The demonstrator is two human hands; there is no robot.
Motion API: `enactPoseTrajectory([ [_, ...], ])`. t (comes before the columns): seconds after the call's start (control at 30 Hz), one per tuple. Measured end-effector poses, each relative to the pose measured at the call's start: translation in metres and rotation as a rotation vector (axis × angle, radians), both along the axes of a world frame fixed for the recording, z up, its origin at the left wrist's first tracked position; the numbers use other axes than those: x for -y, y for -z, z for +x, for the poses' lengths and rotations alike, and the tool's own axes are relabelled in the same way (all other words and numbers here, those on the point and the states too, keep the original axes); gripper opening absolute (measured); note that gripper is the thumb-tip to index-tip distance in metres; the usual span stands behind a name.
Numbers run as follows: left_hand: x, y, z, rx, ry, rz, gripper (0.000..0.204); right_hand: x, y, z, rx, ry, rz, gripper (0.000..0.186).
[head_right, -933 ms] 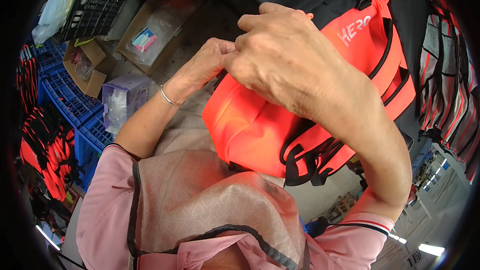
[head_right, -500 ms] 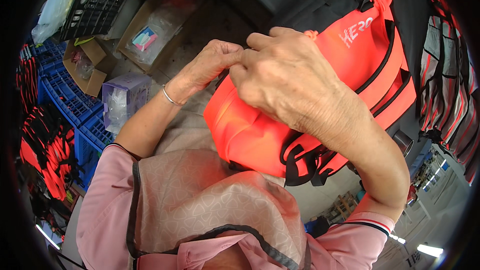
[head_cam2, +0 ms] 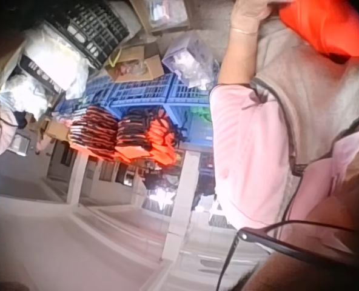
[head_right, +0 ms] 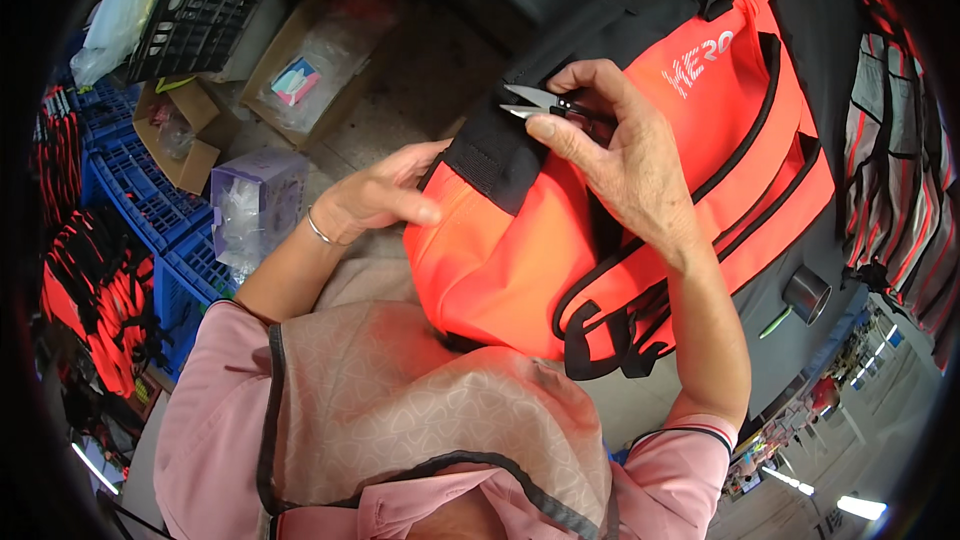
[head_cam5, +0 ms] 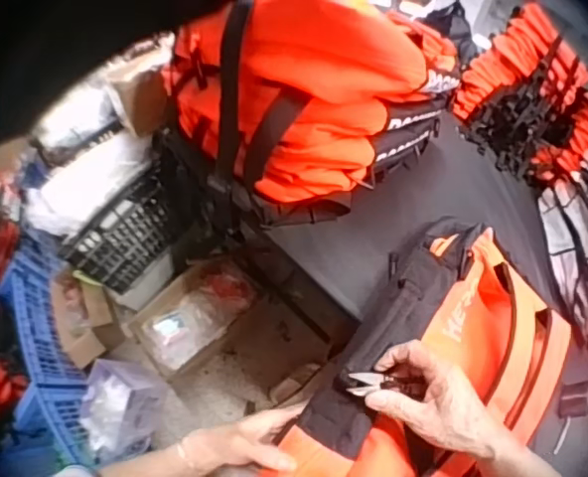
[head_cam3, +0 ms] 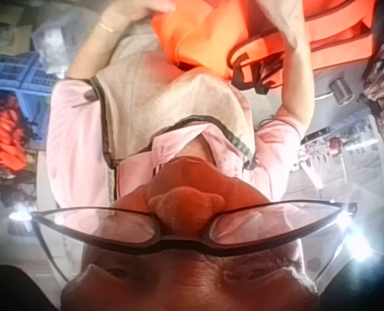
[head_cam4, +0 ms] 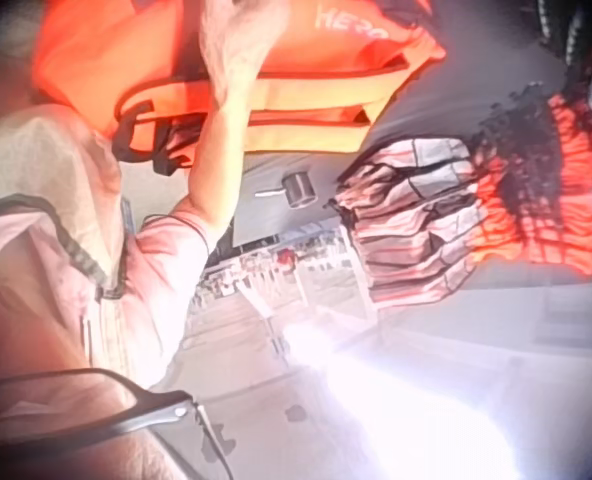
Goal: The person performs finishing tasks on a red and black bag, using shears to trim excess threads from the straps and seams. They then use a toothbrush to clean the bag's surface and place the finished item on a stack of similar bags.
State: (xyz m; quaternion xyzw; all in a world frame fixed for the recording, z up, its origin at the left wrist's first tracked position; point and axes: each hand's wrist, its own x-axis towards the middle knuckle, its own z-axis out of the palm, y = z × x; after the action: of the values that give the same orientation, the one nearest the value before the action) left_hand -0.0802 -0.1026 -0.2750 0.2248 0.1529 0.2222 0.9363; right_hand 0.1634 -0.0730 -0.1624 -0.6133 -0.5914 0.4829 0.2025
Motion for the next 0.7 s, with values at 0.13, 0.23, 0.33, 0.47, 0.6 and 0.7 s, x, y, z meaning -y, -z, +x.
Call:
enactPoseTrajectory([
  [0.13, 0.018, -0.001, -0.007, -0.07, -0.021, 0.0, 0.115, 0.012, 0.008, -0.002, 0.096, 0.037, 0.234, 0.049],
  [0.23, 0.031, 0.01, -0.01, -0.191, 0.013, -0.01, 0.089, 0.018, 0.007, -0.007, 0.115, 0.102, 0.181, 0.043],
  [0.33, 0.036, 0.01, -0.009, -0.334, -0.019, 0.003, 0.06, 0.016, 0.01, -0.022, 0.076, 0.123, 0.238, 0.032],
  [0.47, 0.05, -0.011, 0.011, -0.603, -0.29, 0.223, 0.042, 0.013, 0.024, -0.033, 0.058, 0.23, 0.206, 0.034],
  [0.6, 0.063, -0.002, 0.021, -0.766, -0.431, 0.474, 0.034, 0.018, 0.02, -0.036, 0.156, 0.358, 0.192, 0.036],
  [0.7, 0.064, 0.0, 0.025, -0.838, -0.435, 0.561, 0.029, 0.044, 0.02, -0.042, 0.299, 0.218, 0.478, 0.027],
])
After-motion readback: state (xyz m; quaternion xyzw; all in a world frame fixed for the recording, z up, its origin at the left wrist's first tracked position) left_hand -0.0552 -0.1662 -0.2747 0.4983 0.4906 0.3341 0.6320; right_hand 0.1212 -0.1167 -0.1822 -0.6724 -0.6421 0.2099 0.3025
